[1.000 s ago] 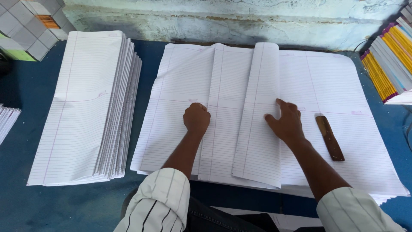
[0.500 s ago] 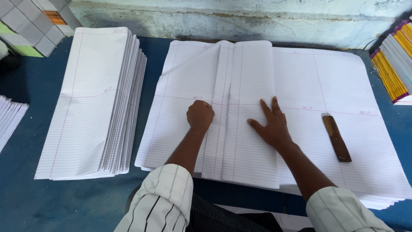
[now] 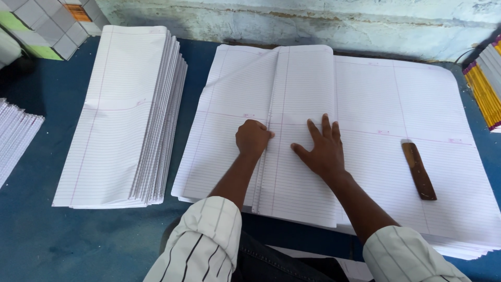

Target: The person folds large lined paper sheets in half and presses the crease with a small wooden block. They repeat this process for multiple sheets, stacking the finished ones to the left.

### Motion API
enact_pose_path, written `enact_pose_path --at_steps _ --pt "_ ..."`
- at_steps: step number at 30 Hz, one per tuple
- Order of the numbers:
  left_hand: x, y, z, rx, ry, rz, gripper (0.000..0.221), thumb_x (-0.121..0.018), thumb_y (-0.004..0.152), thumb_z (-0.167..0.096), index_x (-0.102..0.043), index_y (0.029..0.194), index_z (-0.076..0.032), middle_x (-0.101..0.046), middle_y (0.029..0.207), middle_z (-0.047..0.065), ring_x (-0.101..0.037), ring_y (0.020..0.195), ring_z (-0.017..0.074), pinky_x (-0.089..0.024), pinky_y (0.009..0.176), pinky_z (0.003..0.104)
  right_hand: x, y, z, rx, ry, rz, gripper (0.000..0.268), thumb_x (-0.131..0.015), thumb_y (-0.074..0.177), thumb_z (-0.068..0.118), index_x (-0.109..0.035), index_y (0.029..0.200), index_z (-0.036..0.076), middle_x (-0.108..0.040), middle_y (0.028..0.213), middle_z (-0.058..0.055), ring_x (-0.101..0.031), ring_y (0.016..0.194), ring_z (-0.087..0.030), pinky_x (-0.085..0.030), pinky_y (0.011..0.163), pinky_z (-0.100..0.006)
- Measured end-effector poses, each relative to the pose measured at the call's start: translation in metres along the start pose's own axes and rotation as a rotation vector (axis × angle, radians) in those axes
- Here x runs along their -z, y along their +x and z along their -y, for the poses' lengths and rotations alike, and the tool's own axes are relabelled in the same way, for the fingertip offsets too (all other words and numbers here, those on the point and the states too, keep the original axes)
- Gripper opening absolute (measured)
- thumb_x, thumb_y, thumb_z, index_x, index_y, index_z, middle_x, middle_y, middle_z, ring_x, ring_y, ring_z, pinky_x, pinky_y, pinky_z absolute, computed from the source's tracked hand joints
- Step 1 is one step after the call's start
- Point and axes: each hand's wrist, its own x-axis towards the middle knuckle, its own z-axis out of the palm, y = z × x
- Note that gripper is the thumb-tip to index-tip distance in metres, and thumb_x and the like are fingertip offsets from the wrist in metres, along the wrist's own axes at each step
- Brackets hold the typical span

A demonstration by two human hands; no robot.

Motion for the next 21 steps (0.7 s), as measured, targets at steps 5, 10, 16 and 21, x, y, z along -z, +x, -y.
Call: enact_pose_path --at_steps 5,10,16,21 --pt "-0.004 -0.004 -0.002 -0.016 0.0 -0.059 0.026 -0.088 0.076 -0.023 -0.075 0.093 -0.008 -0.078 0.086 0.007 -0.075 0.077 0.0198 -0.06 0.068 0.034 0.004 0.002 -0.009 -0.053 0.22 -0.053 0.074 -0.062 0.092 0.051 -0.045 0.153 0.013 -0.019 0.168 -0.02 -0.016 0.156 -0.042 -0.031 0.12 -0.06" --pt "-0.011 -0.002 0.003 -0.034 -0.015 -0.079 0.025 -0.089 0.076 -0.021 -0.075 0.093 -0.007 -0.077 0.086 0.008 -0.075 0.076 0.0209 -0.06 0.066 0.034 0.008 0.009 -0.035 -0.117 0.455 -0.054 0.066 -0.046 0.102 0.038 -0.031 0.159 0.008 -0.016 0.169 -0.022 -0.017 0.156 -0.038 -0.026 0.123 -0.051" --pt "-0.018 0.007 0.008 -0.068 0.03 -0.111 0.019 -0.087 0.078 -0.02 -0.077 0.088 -0.008 -0.078 0.083 0.008 -0.075 0.076 0.0213 -0.061 0.064 0.033 -0.011 0.011 -0.037 -0.058 0.48 0.011 0.067 -0.038 0.105 0.034 -0.016 0.162 0.008 -0.003 0.17 -0.023 -0.002 0.158 -0.037 -0.015 0.125 -0.051" --pt "-0.02 0.009 0.011 -0.084 0.041 -0.111 0.017 -0.087 0.078 -0.019 -0.078 0.089 -0.008 -0.078 0.084 0.008 -0.076 0.076 0.0218 -0.061 0.065 0.033 -0.01 0.011 -0.035 -0.061 0.453 0.018 0.067 -0.038 0.105 0.033 -0.015 0.162 0.007 0.0 0.17 -0.023 -0.001 0.158 -0.039 -0.015 0.125 -0.051"
